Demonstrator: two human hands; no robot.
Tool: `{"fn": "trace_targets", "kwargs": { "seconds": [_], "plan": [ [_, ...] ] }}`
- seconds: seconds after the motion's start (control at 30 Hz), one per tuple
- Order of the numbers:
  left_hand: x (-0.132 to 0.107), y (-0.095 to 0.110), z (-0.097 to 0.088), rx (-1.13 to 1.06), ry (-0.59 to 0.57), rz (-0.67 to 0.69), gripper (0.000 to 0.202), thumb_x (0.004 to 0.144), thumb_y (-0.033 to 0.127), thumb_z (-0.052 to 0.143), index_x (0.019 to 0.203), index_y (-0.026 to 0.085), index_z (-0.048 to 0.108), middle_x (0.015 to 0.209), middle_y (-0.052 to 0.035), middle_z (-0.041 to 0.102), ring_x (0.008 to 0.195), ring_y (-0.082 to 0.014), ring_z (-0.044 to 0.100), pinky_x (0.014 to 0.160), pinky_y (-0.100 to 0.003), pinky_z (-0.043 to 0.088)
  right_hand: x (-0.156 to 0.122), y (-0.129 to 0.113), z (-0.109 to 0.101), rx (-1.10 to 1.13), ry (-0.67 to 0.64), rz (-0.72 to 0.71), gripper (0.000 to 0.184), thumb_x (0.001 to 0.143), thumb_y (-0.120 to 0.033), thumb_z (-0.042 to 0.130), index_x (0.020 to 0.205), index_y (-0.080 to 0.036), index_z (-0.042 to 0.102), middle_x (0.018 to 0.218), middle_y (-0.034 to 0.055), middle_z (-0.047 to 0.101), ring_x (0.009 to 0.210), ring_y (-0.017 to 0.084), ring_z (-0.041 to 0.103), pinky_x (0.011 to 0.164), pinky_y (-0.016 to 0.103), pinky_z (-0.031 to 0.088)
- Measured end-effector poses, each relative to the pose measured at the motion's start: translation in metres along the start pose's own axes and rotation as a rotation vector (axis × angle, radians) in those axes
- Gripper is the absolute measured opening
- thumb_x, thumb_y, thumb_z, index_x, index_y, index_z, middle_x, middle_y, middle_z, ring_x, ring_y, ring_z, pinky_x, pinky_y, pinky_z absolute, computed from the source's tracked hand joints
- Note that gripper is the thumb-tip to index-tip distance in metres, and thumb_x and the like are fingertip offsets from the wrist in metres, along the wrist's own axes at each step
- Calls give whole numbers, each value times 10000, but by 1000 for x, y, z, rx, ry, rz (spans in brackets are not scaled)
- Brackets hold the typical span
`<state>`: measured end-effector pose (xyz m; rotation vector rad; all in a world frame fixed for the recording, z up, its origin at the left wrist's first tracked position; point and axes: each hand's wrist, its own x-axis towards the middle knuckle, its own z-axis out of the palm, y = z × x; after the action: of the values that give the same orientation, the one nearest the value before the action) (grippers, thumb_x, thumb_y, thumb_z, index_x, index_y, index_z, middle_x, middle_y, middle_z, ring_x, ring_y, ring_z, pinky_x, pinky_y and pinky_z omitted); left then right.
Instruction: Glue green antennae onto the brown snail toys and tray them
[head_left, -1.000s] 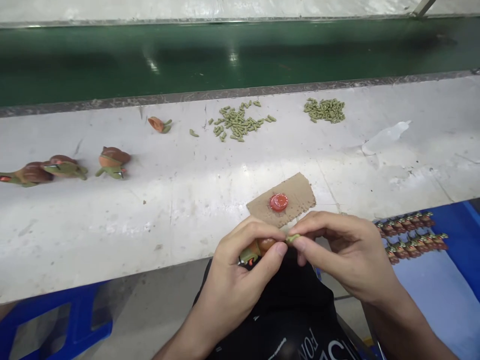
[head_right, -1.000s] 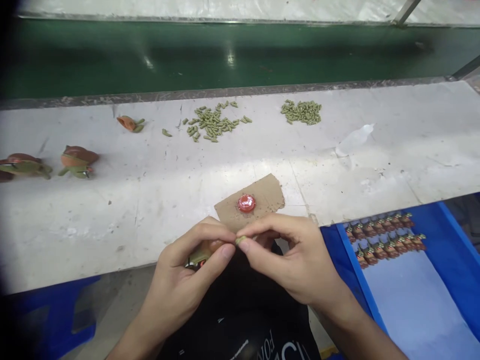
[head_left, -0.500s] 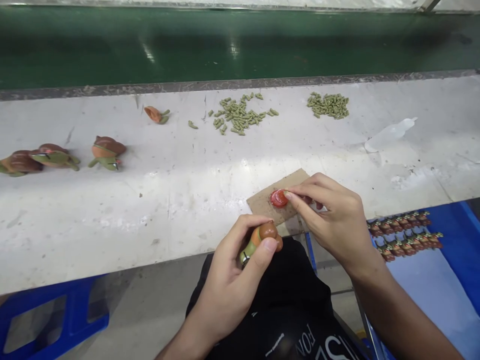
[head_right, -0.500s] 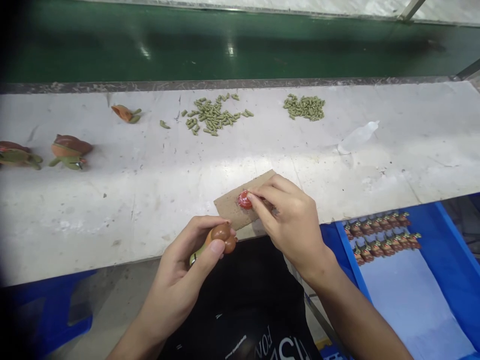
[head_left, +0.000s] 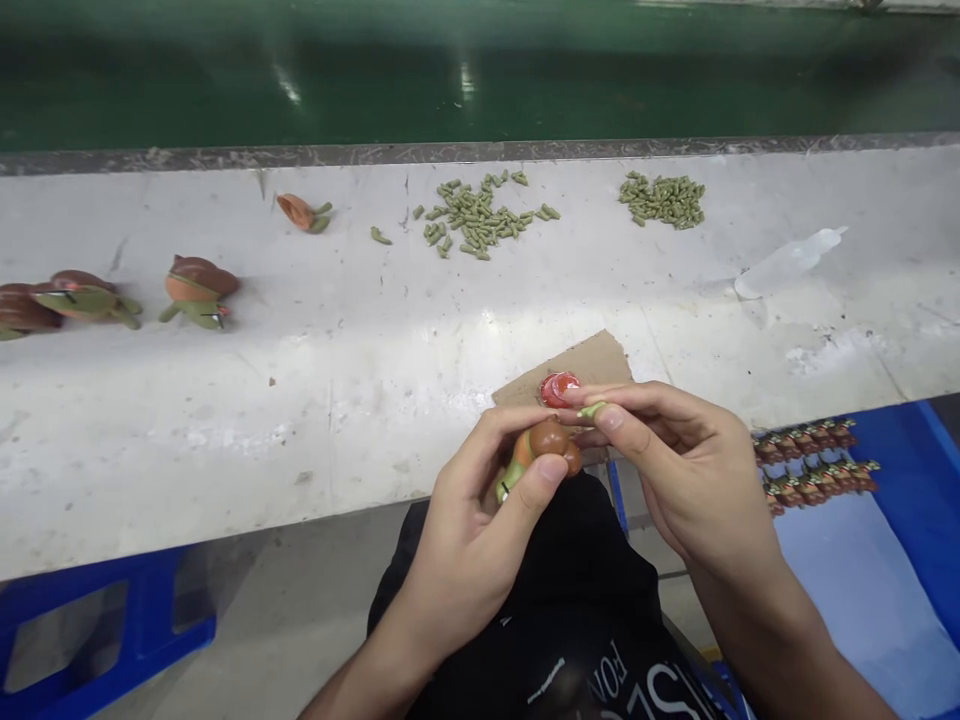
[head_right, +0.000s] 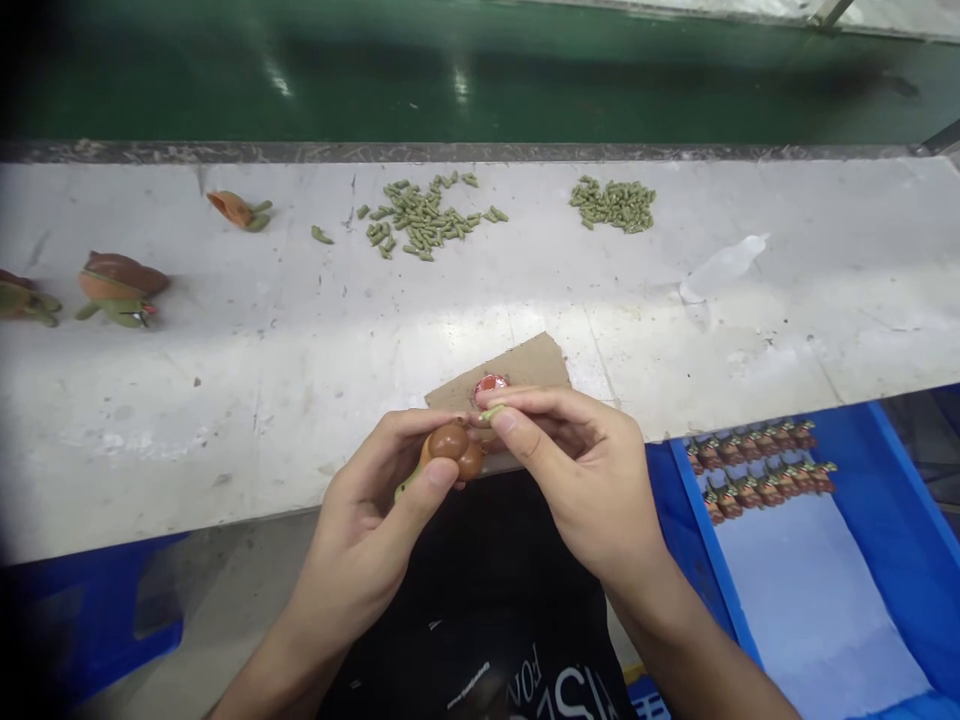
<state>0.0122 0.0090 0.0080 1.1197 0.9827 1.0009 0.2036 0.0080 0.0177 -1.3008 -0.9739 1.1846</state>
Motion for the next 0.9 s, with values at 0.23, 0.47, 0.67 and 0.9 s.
{"fn": "trace_targets", "kwargs": {
  "seconds": [0.23, 0.47, 0.67, 0.9],
  "plan": [
    [2, 1, 4, 9, -26, 5, 140, 1157, 288, 789, 1284, 327, 832, 1166, 10, 856, 1093, -170, 813, 1000, -262, 668, -2, 10, -2, 22, 0, -31, 40, 1048, -337, 958, 1040, -375, 969, 1137, 10, 931, 1096, 225, 897, 997, 343, 762],
    [4, -1, 5, 18, -39, 17, 133, 1162, 300, 789, 1286, 325, 830, 1170, 3, 851, 1105, -186, 810, 1008, -283, 660, -5, 8, -2, -20, 7, -41, 66, 1044, -304, 945, 1031, -365, 966, 1139, 25, 919, 1093, 246, 885, 966, 380, 774],
    [1, -5, 2, 81, -60, 79, 171, 1166, 315, 797, 1319, 381, 834, 1230, 17, 840, 1165, -180, 789, 1051, -272, 629, -9, 2, -1, -136, -8, -84, 89, 1046, -283, 921, 1048, -359, 967, 1136, 42, 899, 1110, 252, 862, 876, 359, 752],
    [1, -1, -6, 57, -12, 35, 149, 1174, 418, 780, 1297, 388, 858, 1026, 1, 805, 889, -171, 753, 860, -265, 649, 9, -16, -5, -97, -135, -91, 94, 995, -364, 982, 1086, -344, 967, 1133, 47, 911, 1061, 248, 882, 871, 362, 759]
  ]
}}
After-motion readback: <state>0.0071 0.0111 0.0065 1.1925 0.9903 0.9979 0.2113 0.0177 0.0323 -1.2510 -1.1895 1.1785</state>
